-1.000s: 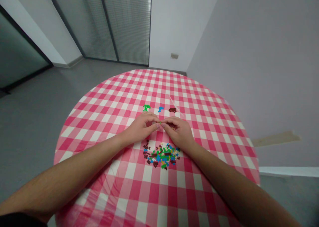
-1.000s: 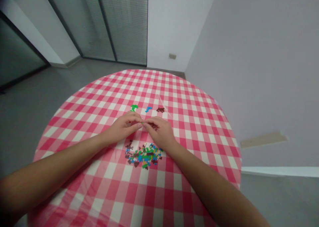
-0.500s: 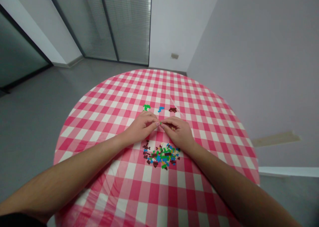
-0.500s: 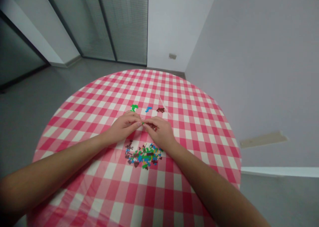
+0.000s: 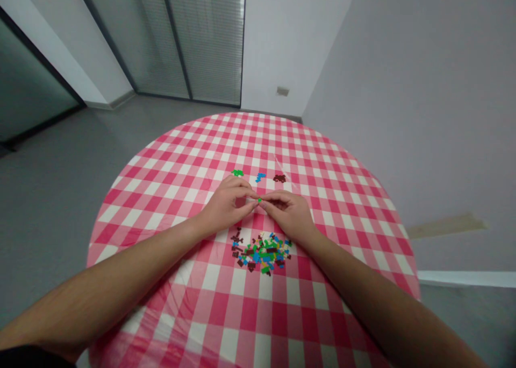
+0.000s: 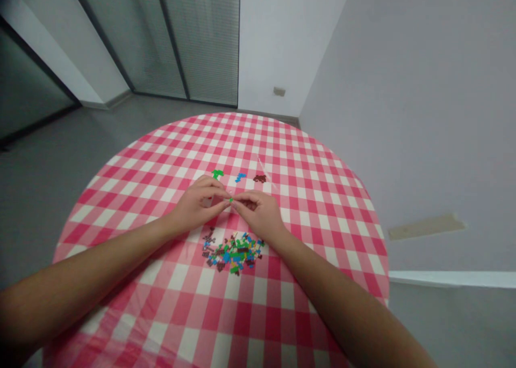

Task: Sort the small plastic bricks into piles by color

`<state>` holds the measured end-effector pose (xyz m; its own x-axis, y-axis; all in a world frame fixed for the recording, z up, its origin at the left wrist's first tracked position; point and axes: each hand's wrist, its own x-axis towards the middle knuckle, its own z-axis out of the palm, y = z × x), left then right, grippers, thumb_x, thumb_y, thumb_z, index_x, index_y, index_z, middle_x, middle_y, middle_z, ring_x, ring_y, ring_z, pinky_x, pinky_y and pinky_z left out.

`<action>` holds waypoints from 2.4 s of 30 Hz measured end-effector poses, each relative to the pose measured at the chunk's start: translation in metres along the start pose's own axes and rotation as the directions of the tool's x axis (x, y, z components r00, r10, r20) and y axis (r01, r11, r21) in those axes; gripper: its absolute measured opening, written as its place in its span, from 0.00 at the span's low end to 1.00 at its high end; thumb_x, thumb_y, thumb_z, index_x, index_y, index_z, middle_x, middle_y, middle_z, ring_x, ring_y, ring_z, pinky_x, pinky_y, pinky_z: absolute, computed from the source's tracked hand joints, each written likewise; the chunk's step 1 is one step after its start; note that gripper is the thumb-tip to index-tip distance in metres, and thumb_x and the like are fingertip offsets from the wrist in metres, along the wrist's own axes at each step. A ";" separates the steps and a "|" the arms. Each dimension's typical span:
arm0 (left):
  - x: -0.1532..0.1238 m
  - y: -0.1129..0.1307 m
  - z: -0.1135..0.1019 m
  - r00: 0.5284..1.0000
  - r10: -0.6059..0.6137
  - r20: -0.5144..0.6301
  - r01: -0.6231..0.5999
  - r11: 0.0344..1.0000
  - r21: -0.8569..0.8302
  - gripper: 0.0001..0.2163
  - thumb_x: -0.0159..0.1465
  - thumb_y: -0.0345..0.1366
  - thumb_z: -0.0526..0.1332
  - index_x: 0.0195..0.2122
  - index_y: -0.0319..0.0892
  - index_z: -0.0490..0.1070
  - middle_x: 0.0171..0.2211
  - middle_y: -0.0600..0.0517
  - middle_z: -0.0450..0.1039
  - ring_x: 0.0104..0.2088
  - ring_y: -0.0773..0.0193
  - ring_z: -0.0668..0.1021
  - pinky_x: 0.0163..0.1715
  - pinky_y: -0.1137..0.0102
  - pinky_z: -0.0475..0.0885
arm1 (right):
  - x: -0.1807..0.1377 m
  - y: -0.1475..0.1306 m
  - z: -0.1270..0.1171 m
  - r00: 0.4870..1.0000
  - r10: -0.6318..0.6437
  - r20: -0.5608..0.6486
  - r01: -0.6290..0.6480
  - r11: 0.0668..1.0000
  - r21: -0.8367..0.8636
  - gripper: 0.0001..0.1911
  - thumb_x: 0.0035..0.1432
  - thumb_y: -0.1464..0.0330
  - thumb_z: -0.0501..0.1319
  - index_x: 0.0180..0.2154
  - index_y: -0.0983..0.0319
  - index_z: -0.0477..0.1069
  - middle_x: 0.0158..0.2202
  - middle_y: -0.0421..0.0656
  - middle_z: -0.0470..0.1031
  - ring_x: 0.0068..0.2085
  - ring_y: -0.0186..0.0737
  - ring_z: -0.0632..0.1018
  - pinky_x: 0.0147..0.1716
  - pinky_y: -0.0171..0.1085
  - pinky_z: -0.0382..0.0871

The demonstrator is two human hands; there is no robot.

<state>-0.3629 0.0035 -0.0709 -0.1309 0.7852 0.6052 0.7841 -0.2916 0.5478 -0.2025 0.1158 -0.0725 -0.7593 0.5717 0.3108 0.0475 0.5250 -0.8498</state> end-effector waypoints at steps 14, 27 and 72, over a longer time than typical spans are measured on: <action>0.012 -0.047 -0.027 0.929 -0.350 -0.120 0.370 0.882 0.291 0.03 0.57 0.35 0.64 0.29 0.43 0.77 0.33 0.50 0.78 0.39 0.56 0.76 0.44 0.60 0.69 | -0.002 -0.005 -0.001 0.999 -0.026 -0.018 0.024 0.994 -0.103 0.08 0.57 0.66 0.61 0.35 0.60 0.79 0.32 0.45 0.82 0.32 0.39 0.80 0.31 0.38 0.74; 0.013 -0.059 -0.029 0.855 -0.517 -0.044 0.471 0.738 0.483 0.08 0.55 0.38 0.62 0.33 0.47 0.81 0.34 0.48 0.79 0.37 0.51 0.76 0.39 0.59 0.67 | -0.001 -0.008 -0.010 0.999 0.002 -0.035 -0.007 0.993 -0.118 0.09 0.57 0.66 0.61 0.36 0.62 0.79 0.32 0.45 0.81 0.31 0.38 0.79 0.29 0.37 0.73; 0.013 -0.059 -0.028 0.878 -0.478 -0.007 0.437 0.798 0.416 0.09 0.59 0.36 0.59 0.32 0.46 0.81 0.35 0.50 0.80 0.40 0.53 0.76 0.42 0.59 0.68 | 0.022 0.008 -0.073 0.911 0.340 0.232 -0.227 0.885 -0.406 0.02 0.46 0.73 0.64 0.26 0.61 0.75 0.22 0.42 0.78 0.22 0.37 0.77 0.20 0.34 0.68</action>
<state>-0.4278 0.0154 -0.0796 -0.4936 0.8255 0.2737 0.8204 0.3376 0.4614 -0.1711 0.1789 -0.0411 -0.8266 0.5530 -0.1045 0.4776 0.5910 -0.6500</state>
